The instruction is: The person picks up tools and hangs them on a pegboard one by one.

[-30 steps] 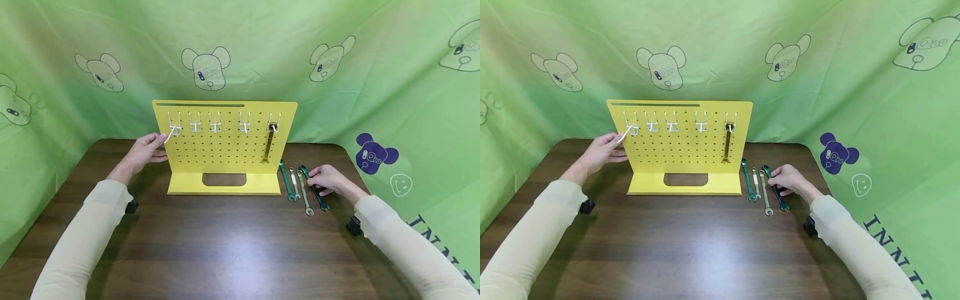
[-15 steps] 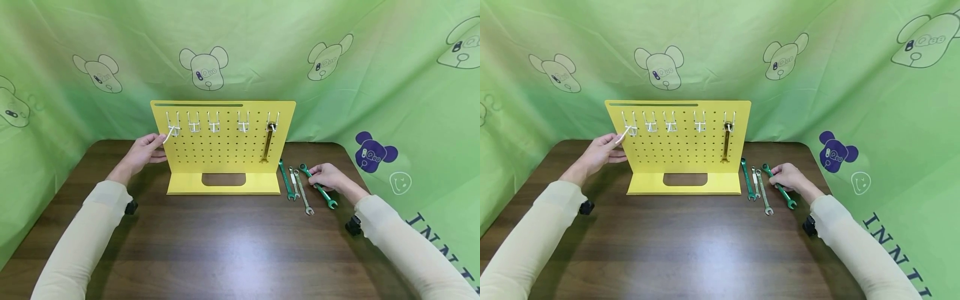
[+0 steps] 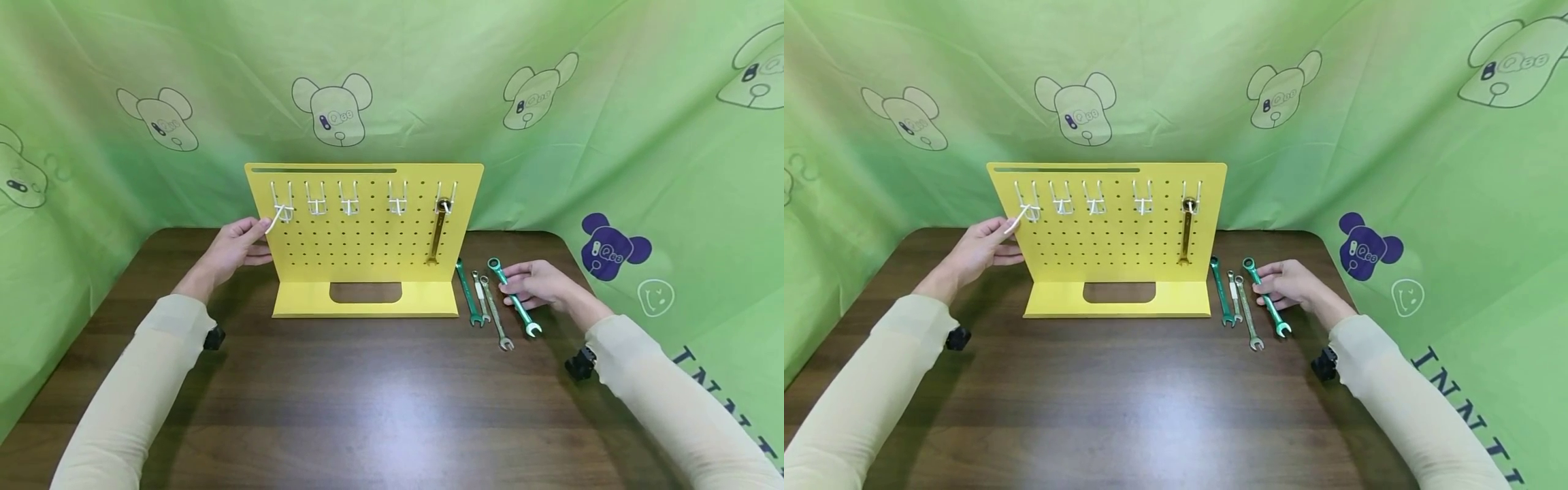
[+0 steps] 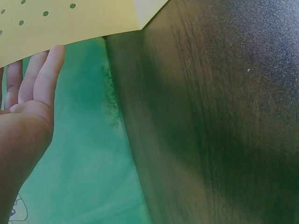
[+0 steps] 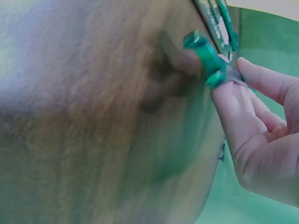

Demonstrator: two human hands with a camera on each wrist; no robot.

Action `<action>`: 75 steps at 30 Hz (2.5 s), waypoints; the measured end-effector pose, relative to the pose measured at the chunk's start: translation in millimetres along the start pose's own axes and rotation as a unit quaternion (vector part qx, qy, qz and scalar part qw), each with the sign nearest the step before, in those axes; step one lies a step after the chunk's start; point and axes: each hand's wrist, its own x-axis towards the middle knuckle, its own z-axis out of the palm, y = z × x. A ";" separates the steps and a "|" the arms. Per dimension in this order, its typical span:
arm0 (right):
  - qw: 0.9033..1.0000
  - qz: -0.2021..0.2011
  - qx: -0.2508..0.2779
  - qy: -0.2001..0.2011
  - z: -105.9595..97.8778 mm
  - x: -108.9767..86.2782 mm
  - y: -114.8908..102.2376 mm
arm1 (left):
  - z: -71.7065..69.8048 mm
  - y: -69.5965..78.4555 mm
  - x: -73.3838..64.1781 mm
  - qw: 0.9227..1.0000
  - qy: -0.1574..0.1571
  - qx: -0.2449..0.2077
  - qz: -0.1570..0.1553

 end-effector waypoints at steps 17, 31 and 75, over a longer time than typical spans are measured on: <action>0.992 -0.047 -0.029 -0.113 9.4 -25.6 -47.5 | -2.2 -1.5 4.2 1.000 0.001 0.002 -0.007; 0.981 -0.080 -0.027 -0.175 49.5 -34.3 -94.4 | -1.1 -4.8 4.6 1.000 0.006 -0.004 0.001; 0.971 -0.165 0.143 -0.097 121.9 -12.1 -152.6 | -1.4 -4.8 4.0 1.000 -0.004 -0.019 0.000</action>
